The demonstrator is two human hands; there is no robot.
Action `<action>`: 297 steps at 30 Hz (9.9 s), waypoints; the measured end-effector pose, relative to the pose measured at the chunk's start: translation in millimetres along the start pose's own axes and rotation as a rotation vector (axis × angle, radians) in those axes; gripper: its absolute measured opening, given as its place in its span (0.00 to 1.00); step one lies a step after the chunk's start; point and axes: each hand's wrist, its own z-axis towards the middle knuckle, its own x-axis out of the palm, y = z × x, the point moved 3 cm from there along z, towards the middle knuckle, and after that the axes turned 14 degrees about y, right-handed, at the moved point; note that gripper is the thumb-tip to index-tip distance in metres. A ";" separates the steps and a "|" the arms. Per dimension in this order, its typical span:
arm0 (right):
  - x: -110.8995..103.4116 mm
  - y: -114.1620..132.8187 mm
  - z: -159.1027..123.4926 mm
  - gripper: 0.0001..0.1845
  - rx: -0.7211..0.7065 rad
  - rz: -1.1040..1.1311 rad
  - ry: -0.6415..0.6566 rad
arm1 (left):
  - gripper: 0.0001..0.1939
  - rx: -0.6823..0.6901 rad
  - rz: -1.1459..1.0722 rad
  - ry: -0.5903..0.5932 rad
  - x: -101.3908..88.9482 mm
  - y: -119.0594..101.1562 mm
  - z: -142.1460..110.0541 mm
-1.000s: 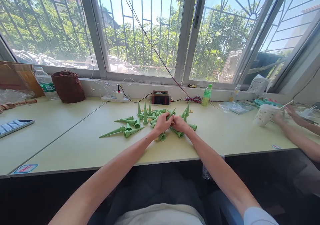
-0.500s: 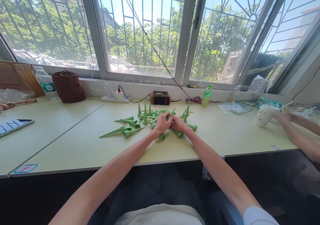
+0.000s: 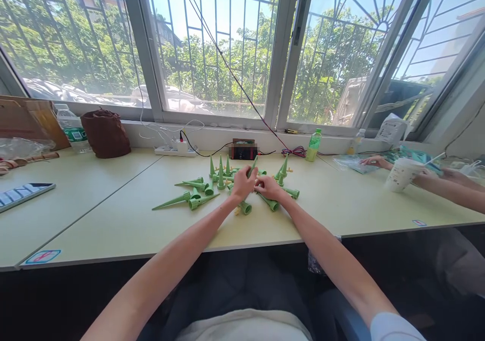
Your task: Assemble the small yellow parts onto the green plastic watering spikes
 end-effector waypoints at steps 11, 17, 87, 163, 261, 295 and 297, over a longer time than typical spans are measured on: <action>-2.7 -9.5 0.1 0.05 0.017 0.056 -0.162 | 0.20 -0.035 -0.107 -0.301 -21.4 -0.9 1.4; -12.1 -18.0 -2.1 0.08 0.113 0.086 -0.331 | 0.20 -0.050 -0.100 -0.324 -21.5 -1.6 1.2; -39.9 -16.4 -23.2 0.11 0.268 -0.099 -0.227 | 0.21 -0.053 -0.174 -0.128 -9.9 -7.8 -2.1; -15.1 -21.3 -10.2 0.15 0.377 -0.165 -0.021 | 0.21 -0.045 -0.143 -0.056 -2.6 -1.7 -0.8; -20.7 17.1 -16.1 0.23 -0.185 0.271 -0.321 | 0.18 -0.081 -0.156 0.032 -0.1 2.7 -1.9; -18.5 14.8 -13.6 0.24 -0.184 0.232 -0.270 | 0.16 -0.066 -0.136 0.013 2.4 7.4 0.5; -18.3 14.9 -14.1 0.19 -0.192 0.260 -0.266 | 0.16 -0.081 -0.153 0.012 2.5 8.2 0.9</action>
